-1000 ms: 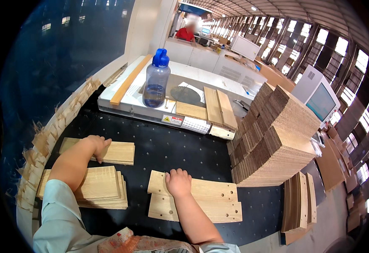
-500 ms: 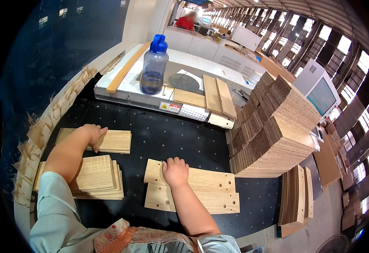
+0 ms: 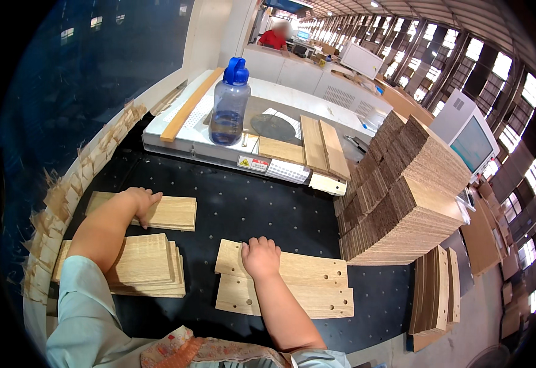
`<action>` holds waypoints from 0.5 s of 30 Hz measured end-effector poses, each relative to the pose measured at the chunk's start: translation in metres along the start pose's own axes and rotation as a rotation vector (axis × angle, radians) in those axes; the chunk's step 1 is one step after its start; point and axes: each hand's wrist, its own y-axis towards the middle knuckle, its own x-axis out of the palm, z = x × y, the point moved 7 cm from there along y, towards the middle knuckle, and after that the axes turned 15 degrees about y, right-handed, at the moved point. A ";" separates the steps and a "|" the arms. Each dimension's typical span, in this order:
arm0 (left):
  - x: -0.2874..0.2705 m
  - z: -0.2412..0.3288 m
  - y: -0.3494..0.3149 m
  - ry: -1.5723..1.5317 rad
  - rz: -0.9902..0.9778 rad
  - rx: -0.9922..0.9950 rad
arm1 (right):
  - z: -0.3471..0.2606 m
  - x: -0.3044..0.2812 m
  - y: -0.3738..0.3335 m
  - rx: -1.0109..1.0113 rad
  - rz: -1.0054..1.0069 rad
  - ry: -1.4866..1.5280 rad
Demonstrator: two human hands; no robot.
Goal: The person picks up, aligns, and stacks several wood boards on a workbench. The person handles the boards by hand, turning them over and placing them into organized stacks according to size and type.
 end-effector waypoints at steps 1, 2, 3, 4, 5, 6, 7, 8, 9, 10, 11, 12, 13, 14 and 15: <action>0.000 0.000 -0.001 -0.005 -0.005 -0.002 | 0.000 0.000 0.000 -0.002 0.004 0.003; 0.000 0.000 -0.002 -0.009 -0.009 -0.005 | 0.000 0.000 0.000 -0.007 0.006 -0.001; -0.001 0.001 -0.003 -0.012 -0.014 -0.005 | 0.000 0.001 -0.001 -0.009 0.008 -0.005; -0.001 0.000 -0.003 -0.014 -0.014 -0.007 | 0.000 0.001 0.000 -0.011 0.011 -0.009; -0.002 -0.001 -0.003 -0.015 -0.013 -0.010 | 0.000 0.000 0.000 -0.012 0.016 -0.012; -0.002 0.000 -0.004 -0.016 -0.015 -0.010 | -0.001 -0.001 0.000 -0.017 0.024 -0.009; -0.002 0.000 -0.005 -0.018 -0.019 -0.013 | -0.002 -0.002 0.000 -0.022 0.032 -0.005; -0.002 0.001 -0.005 -0.021 -0.023 -0.016 | -0.003 -0.003 0.000 -0.028 0.040 -0.002; -0.003 0.000 -0.006 -0.024 -0.026 -0.022 | -0.002 -0.002 0.000 -0.023 0.035 -0.006; -0.003 0.000 -0.006 -0.019 -0.024 -0.020 | -0.002 -0.001 0.000 -0.018 0.029 -0.010; -0.004 0.000 -0.006 -0.015 -0.021 -0.018 | -0.001 -0.001 0.001 -0.014 0.024 -0.015; -0.004 0.001 -0.006 -0.010 -0.019 -0.013 | -0.001 -0.001 0.001 -0.017 0.028 -0.016; -0.005 0.001 -0.006 -0.010 -0.016 -0.012 | -0.001 -0.001 0.000 -0.020 0.033 -0.018; -0.005 0.001 -0.006 -0.010 -0.013 -0.011 | -0.001 -0.002 0.000 -0.023 0.037 -0.020; -0.004 0.001 -0.007 -0.010 -0.014 -0.011 | -0.001 -0.001 -0.001 -0.027 0.040 -0.021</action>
